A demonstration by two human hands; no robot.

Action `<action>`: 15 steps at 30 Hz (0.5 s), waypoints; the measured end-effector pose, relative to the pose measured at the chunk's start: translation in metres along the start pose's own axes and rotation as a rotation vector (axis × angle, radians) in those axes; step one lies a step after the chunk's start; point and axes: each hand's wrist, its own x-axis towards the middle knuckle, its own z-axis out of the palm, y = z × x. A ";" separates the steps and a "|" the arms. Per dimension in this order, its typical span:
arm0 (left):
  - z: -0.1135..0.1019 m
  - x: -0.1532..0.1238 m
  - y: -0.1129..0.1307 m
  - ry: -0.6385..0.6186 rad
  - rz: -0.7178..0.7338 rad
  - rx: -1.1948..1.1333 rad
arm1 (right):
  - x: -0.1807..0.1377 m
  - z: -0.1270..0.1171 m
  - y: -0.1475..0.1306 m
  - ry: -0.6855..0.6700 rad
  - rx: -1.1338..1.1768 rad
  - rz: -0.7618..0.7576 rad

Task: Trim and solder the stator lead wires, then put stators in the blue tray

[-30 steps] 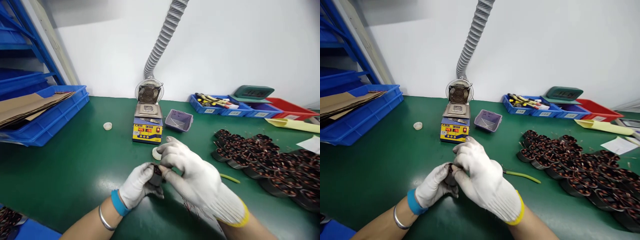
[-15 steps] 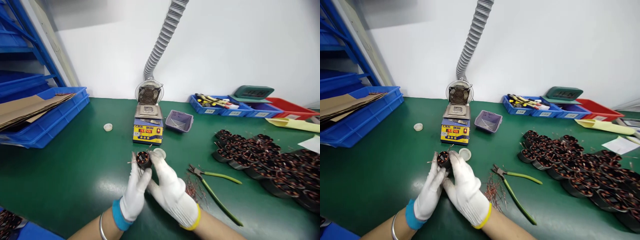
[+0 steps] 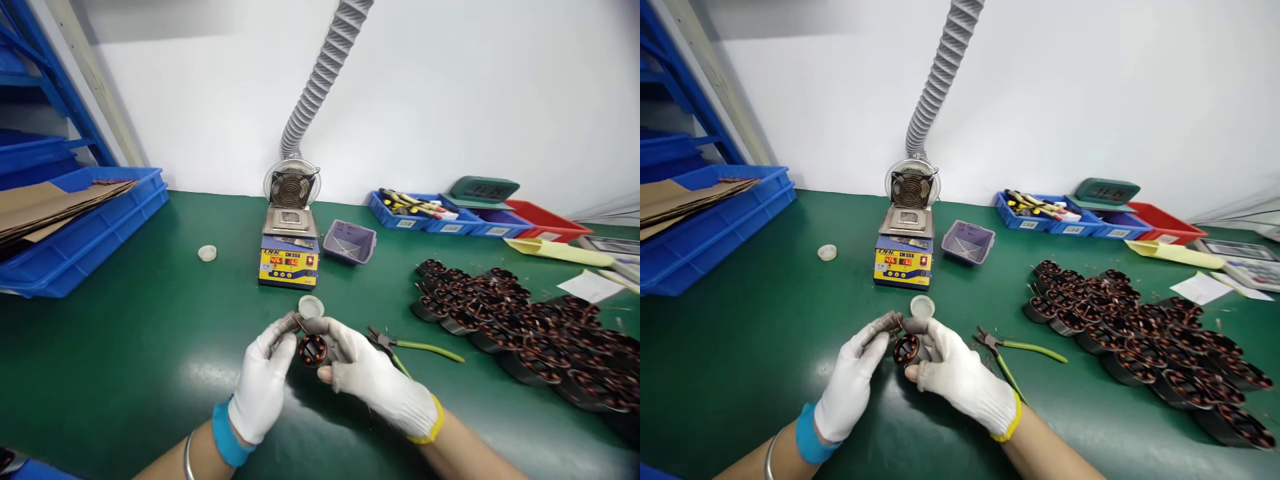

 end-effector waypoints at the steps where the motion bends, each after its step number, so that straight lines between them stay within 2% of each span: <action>1: 0.000 0.001 -0.001 0.016 -0.020 -0.018 | 0.001 -0.003 0.001 0.028 0.007 0.004; 5: -0.002 0.009 -0.007 0.088 -0.133 -0.107 | 0.008 -0.022 -0.005 0.081 0.074 0.024; 8: -0.001 0.012 -0.012 0.072 -0.199 -0.088 | 0.017 -0.039 -0.010 0.151 0.061 0.036; 12: 0.003 0.008 -0.019 -0.049 -0.175 0.076 | 0.033 -0.057 -0.004 0.316 -0.236 0.095; 15: 0.006 0.003 -0.023 -0.112 -0.129 0.206 | 0.041 -0.065 0.006 0.378 -0.491 0.118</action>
